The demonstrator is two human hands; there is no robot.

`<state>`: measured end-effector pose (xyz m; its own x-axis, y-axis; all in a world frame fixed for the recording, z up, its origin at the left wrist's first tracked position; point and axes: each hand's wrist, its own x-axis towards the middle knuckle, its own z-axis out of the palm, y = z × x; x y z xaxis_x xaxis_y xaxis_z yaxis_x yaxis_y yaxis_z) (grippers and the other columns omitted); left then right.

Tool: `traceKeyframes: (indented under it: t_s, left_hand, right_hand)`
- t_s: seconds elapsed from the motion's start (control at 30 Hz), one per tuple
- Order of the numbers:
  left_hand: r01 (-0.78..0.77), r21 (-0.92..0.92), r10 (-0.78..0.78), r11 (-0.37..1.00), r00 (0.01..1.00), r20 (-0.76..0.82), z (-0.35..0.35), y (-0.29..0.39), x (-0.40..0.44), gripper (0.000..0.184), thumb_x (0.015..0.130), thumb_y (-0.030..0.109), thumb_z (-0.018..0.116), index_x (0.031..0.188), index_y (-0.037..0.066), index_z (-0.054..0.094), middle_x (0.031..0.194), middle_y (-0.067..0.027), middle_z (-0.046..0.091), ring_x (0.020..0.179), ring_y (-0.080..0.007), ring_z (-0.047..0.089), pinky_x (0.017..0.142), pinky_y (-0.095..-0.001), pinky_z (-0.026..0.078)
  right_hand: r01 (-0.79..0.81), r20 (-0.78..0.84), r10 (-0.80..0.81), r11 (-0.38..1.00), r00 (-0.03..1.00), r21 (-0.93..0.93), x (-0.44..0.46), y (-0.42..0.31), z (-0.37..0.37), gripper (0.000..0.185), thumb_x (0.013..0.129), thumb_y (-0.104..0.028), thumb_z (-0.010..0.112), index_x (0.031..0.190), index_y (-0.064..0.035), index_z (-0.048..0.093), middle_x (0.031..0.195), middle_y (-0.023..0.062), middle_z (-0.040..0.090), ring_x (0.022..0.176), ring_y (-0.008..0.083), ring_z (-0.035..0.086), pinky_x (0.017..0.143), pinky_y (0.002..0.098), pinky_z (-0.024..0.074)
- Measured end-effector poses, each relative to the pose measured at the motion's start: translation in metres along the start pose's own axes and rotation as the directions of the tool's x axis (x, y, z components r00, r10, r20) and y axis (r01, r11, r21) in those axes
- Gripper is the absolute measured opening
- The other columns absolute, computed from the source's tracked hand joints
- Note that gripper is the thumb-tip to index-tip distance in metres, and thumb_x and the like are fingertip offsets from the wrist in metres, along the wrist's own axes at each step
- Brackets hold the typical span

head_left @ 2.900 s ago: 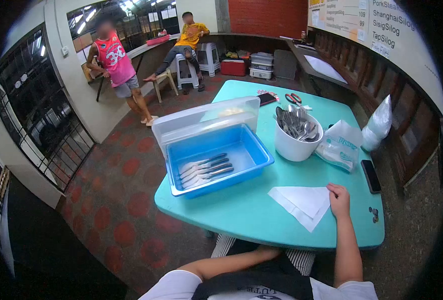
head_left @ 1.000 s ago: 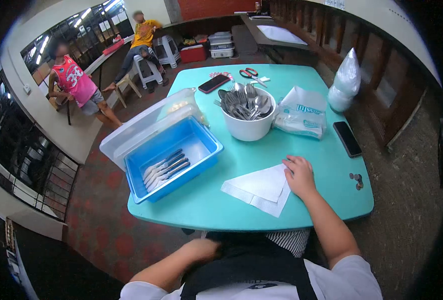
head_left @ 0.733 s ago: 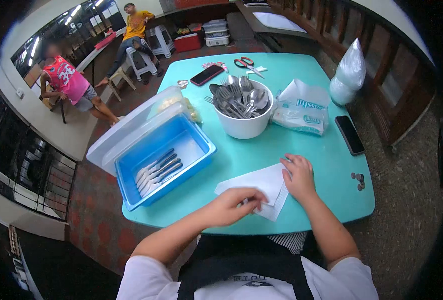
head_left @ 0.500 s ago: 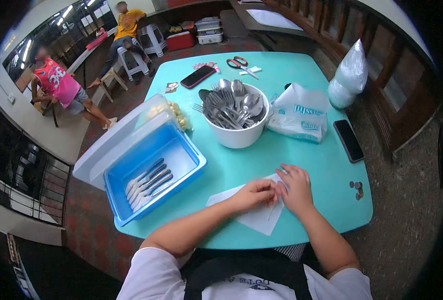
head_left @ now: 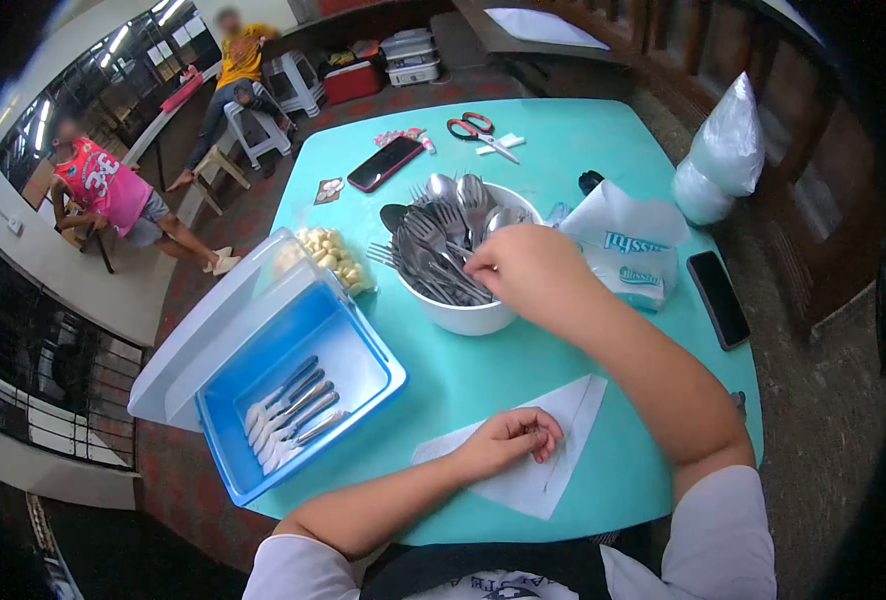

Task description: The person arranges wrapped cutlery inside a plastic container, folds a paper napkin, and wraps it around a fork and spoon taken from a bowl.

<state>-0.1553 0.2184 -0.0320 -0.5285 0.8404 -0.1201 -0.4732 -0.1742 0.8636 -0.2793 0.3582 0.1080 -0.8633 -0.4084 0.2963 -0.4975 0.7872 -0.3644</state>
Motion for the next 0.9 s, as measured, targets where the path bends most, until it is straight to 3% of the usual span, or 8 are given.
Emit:
traceKeyframes:
  t_s: [0.33, 0.43, 0.53, 0.57, 0.67, 0.77, 0.87, 0.9]
  left_hand:
    - [-0.014, -0.019, 0.014, 1.0, 1.0, 0.01, 0.004, 0.003, -0.004, 0.016, 0.099, 0.006, 0.048, 0.109, -0.001, 0.058, 0.093, -0.0045, 0.06, 0.085, -0.0116, 0.056, 0.079, -0.0273, 0.047]
    - [-0.024, -0.03, 0.024, 0.999, 0.999, 0.022, 0.002, 0.004, -0.004, 0.015, 0.098, 0.006, 0.05, 0.109, -0.001, 0.058, 0.095, -0.0061, 0.06, 0.086, -0.0125, 0.056, 0.08, -0.028, 0.047]
    - [-0.021, -0.032, 0.022, 0.999, 1.0, 0.016, 0.003, 0.003, -0.004, 0.015, 0.098, 0.006, 0.049, 0.108, -0.001, 0.058, 0.094, -0.0056, 0.061, 0.085, -0.0121, 0.056, 0.079, -0.0273, 0.047]
    - [-0.023, -0.032, 0.023, 0.999, 1.0, 0.016, 0.002, 0.002, -0.003, 0.015, 0.098, 0.006, 0.049, 0.108, 0.0, 0.058, 0.093, -0.0051, 0.061, 0.085, -0.0119, 0.056, 0.078, -0.027, 0.046]
    - [-0.029, -0.036, 0.03, 0.999, 0.999, 0.032, 0.001, 0.002, -0.002, 0.014, 0.099, 0.007, 0.049, 0.107, 0.0, 0.058, 0.094, -0.005, 0.061, 0.085, -0.0119, 0.056, 0.078, -0.0268, 0.047]
    - [-0.034, -0.018, 0.035, 0.999, 0.999, 0.034, 0.001, 0.002, -0.002, 0.014, 0.099, 0.008, 0.049, 0.108, 0.0, 0.058, 0.094, -0.0048, 0.06, 0.085, -0.012, 0.057, 0.078, -0.0268, 0.047]
    - [-0.052, -0.04, 0.054, 0.998, 0.997, 0.056, -0.002, -0.009, 0.0, 0.015, 0.098, 0.008, 0.05, 0.108, 0.0, 0.058, 0.091, -0.0042, 0.061, 0.083, -0.0116, 0.057, 0.076, -0.0265, 0.047]
    - [-0.074, -0.041, 0.077, 0.996, 0.995, 0.068, -0.006, -0.011, 0.004, 0.015, 0.098, 0.008, 0.05, 0.108, 0.001, 0.058, 0.09, -0.0041, 0.061, 0.082, -0.0114, 0.057, 0.075, -0.0263, 0.047]
  right_hand:
    - [-0.097, 0.125, 0.109, 0.99, 0.986, -0.102, 0.039, -0.013, 0.025, 0.009, 0.075, -0.014, 0.068, 0.078, -0.0069, 0.073, 0.082, 0.0146, 0.071, 0.077, 0.0317, 0.069, 0.072, 0.0433, 0.0542]
    - [-0.071, -0.027, 0.073, 0.995, 0.997, 0.066, 0.04, -0.008, 0.025, 0.012, 0.083, -0.015, 0.064, 0.083, -0.0036, 0.068, 0.083, 0.0153, 0.07, 0.077, 0.0318, 0.069, 0.071, 0.0426, 0.053]
    - [-0.075, -0.254, 0.182, 0.922, 0.95, 0.38, 0.052, -0.006, 0.021, 0.014, 0.091, -0.015, 0.058, 0.092, -0.0024, 0.062, 0.081, 0.014, 0.069, 0.078, 0.0289, 0.068, 0.07, 0.0399, 0.0517]
    - [-0.083, -0.209, 0.216, 0.857, 0.954, 0.509, 0.054, -0.006, 0.016, 0.017, 0.096, -0.016, 0.054, 0.104, -0.0028, 0.061, 0.08, 0.0122, 0.068, 0.08, 0.0251, 0.068, 0.071, 0.0375, 0.0508]
    - [0.058, -0.269, 0.112, 0.831, 0.957, 0.554, 0.066, 0.002, 0.034, 0.023, 0.094, -0.02, 0.06, 0.109, -0.003, 0.062, 0.079, 0.0088, 0.066, 0.077, 0.0187, 0.064, 0.069, 0.0333, 0.049]
    - [-0.047, 0.048, 0.023, 0.803, 0.999, 0.593, 0.058, -0.014, 0.028, 0.027, 0.09, -0.022, 0.067, 0.112, -0.0044, 0.065, 0.078, 0.0053, 0.063, 0.072, 0.0145, 0.06, 0.068, 0.0307, 0.0474]
    - [0.039, 0.083, -0.086, 0.889, 0.993, 0.456, 0.069, -0.013, 0.029, 0.027, 0.087, -0.021, 0.071, 0.108, -0.0048, 0.068, 0.076, 0.0021, 0.061, 0.071, 0.0108, 0.056, 0.067, 0.028, 0.0464]
    - [0.024, 0.099, -0.092, 0.84, 0.991, 0.542, 0.076, -0.009, 0.033, 0.024, 0.085, -0.019, 0.073, 0.104, -0.0055, 0.069, 0.076, 0.001, 0.061, 0.07, 0.0105, 0.054, 0.064, 0.0294, 0.0446]
